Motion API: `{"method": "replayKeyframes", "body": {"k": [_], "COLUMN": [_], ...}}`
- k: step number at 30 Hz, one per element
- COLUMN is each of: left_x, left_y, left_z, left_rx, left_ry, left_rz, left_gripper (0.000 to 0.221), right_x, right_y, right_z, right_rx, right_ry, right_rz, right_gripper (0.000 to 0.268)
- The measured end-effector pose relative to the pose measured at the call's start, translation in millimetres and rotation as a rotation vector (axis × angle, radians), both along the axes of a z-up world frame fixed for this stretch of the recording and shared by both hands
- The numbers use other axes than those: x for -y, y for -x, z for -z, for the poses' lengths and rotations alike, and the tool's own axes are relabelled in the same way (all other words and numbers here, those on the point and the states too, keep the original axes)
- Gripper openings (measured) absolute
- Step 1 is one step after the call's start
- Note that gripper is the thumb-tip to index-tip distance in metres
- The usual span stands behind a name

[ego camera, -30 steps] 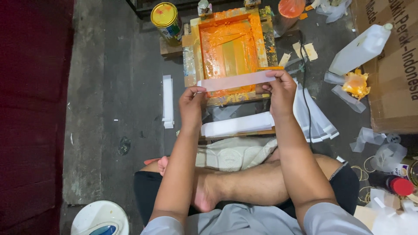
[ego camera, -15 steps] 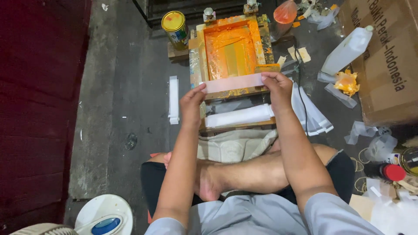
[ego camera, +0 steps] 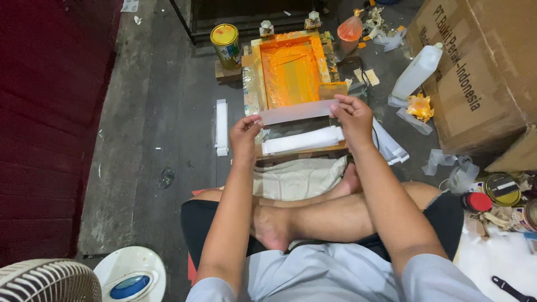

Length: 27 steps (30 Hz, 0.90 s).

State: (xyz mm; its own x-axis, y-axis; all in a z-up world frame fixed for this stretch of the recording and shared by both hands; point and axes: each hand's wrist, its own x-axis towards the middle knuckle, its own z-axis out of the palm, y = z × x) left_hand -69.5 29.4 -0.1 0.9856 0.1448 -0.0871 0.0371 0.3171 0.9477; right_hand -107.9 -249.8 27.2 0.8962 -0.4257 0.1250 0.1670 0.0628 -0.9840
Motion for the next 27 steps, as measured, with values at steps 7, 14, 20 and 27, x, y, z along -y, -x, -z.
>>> {"method": "replayKeyframes", "body": {"k": [7, 14, 20, 27], "left_x": [-53.2, -143.4, -162.5, -160.8], "left_y": [23.6, 22.9, 3.7, -36.5], "left_z": [-29.3, 18.5, 52.1, 132.9], "left_rx": [0.006, 0.073, 0.018, -0.2], "left_ry": [-0.081, -0.365, -0.471, -0.714], "left_rz": [0.03, -0.003, -0.2, -0.089], "left_gripper": [0.023, 0.022, 0.017, 0.023], "right_x": [-26.6, -113.2, -197.2, -252.1], "right_y": [-4.0, -78.0, -150.6, -231.3], "right_z": [-36.0, -66.3, -67.5, -5.6], "right_rx": [0.015, 0.039, 0.153, 0.119], "right_ry": [0.133, 0.608, 0.895, 1.129], "right_rz": [-0.045, -0.304, -0.493, -0.49], "right_gripper": [0.028, 0.019, 0.017, 0.027]}}
